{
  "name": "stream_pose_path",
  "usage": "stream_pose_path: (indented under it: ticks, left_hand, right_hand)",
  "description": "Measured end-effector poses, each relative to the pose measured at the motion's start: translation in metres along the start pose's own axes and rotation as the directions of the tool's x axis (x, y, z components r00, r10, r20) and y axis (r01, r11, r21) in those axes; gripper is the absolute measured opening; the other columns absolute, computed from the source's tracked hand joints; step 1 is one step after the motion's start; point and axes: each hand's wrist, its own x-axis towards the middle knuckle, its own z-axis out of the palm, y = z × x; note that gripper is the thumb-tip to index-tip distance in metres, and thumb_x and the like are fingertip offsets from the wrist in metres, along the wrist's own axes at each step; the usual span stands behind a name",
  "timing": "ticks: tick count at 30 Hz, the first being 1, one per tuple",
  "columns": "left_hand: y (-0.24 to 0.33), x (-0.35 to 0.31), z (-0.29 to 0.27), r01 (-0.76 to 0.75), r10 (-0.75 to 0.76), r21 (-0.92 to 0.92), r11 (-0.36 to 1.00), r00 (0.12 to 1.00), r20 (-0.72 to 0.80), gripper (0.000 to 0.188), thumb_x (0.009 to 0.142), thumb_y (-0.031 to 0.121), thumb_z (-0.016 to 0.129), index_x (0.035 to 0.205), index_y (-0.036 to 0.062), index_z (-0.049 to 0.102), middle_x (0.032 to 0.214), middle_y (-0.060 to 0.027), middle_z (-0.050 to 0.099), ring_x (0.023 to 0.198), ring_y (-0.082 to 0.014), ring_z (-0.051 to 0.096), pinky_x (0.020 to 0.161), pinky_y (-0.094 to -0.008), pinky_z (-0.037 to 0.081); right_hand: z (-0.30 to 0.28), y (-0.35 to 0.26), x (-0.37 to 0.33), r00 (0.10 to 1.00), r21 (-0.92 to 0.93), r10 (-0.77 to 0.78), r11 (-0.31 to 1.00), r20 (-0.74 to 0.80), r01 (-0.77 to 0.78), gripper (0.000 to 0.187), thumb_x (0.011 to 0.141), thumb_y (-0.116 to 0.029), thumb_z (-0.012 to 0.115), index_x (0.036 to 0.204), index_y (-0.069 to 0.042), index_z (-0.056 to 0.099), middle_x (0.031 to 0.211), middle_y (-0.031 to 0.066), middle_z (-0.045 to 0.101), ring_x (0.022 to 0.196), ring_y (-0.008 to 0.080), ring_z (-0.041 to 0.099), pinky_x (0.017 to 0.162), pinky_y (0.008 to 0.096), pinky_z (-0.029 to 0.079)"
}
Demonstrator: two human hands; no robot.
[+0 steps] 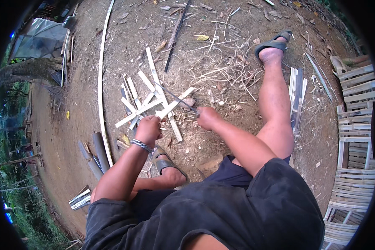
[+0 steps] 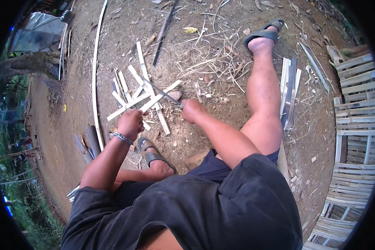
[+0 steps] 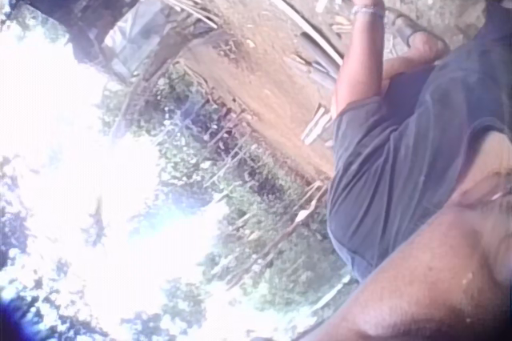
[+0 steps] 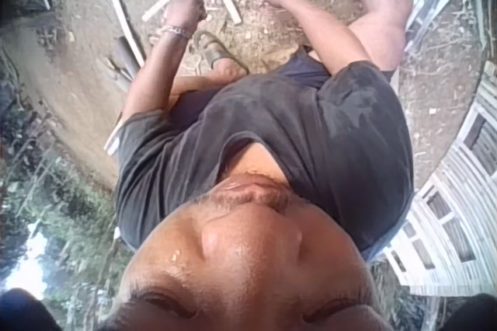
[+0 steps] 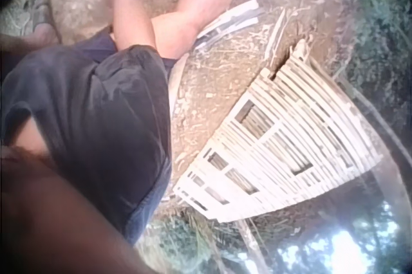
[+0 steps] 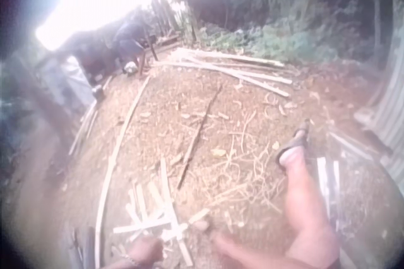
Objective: The person whittles a thin strip of wood using a knife while sitting outdoors. The person holds the wood strip in one hand and uses the knife to shave off small pieces, occasionally rotating the strip.
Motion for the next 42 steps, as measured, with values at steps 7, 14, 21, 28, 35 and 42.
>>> stream_pose_path:
  ticks: [7,14,21,28,35,42]
  left_hand:
    - [0.005,0.000,0.007,-0.146,0.151,0.082,0.986,0.987,-0.061,0.025,0.096,0.015,0.049,0.093,-0.0036,0.065,0.059,-0.0002,0.049,0.045,-0.0120,0.045,0.044,-0.0296,0.043]
    - [-0.007,0.008,-0.002,-0.072,0.075,0.051,0.996,0.995,-0.058,0.026,0.095,0.015,0.049,0.092,-0.0041,0.066,0.059,-0.0014,0.050,0.046,-0.0130,0.048,0.044,-0.0308,0.044]
    - [-0.007,0.018,-0.008,-0.094,0.095,0.017,0.995,0.994,-0.055,0.025,0.095,0.016,0.049,0.091,-0.0039,0.064,0.059,-0.0008,0.049,0.047,-0.0123,0.046,0.044,-0.0301,0.043]
    - [0.011,0.010,0.016,-0.115,0.115,0.047,0.992,0.993,-0.008,0.026,0.096,0.016,0.048,0.093,-0.0039,0.065,0.060,0.0005,0.048,0.047,-0.0111,0.045,0.045,-0.0281,0.044]
    - [0.015,0.008,0.004,-0.049,0.050,-0.133,0.990,0.999,0.010,0.023,0.096,0.013,0.047,0.089,-0.0010,0.064,0.059,0.0026,0.044,0.046,-0.0103,0.039,0.043,-0.0283,0.038]
    - [0.024,0.008,-0.004,0.006,-0.015,-0.232,0.973,0.999,-0.037,0.022,0.095,0.013,0.047,0.099,-0.0033,0.061,0.057,0.0083,0.035,0.045,-0.0060,0.029,0.046,-0.0245,0.029]
  right_hand:
    - [0.021,0.000,-0.009,0.903,-0.193,-0.417,0.899,-0.105,0.393,0.027,0.089,0.000,0.047,0.111,-0.006,0.062,0.082,0.0119,0.061,0.070,0.0227,0.060,0.059,0.0327,0.051]
    - [0.004,-0.041,-0.031,0.984,-0.194,-0.166,0.965,0.069,0.176,0.035,0.088,-0.005,0.049,0.119,-0.010,0.065,0.097,0.0137,0.071,0.088,0.0274,0.070,0.072,0.0398,0.055]
    - [0.002,-0.013,-0.010,1.000,-0.140,0.012,0.990,-0.017,-0.015,0.034,0.089,-0.008,0.051,0.121,-0.010,0.063,0.096,0.0190,0.069,0.086,0.0309,0.069,0.068,0.0402,0.056]
    - [-0.012,0.053,0.034,0.991,-0.153,0.079,0.984,-0.103,-0.095,0.029,0.090,-0.009,0.053,0.117,-0.006,0.062,0.106,0.0195,0.068,0.098,0.0339,0.067,0.084,0.0444,0.054]
    - [0.007,0.050,0.028,0.986,-0.073,0.024,0.997,-0.164,-0.036,0.031,0.086,-0.013,0.061,0.116,-0.004,0.067,0.105,0.0225,0.069,0.100,0.0365,0.068,0.087,0.0443,0.054]
    - [0.010,0.055,0.035,0.964,-0.011,0.165,0.985,-0.207,-0.171,0.026,0.084,-0.016,0.064,0.104,0.000,0.072,0.110,0.0228,0.069,0.099,0.0387,0.068,0.088,0.0459,0.054]
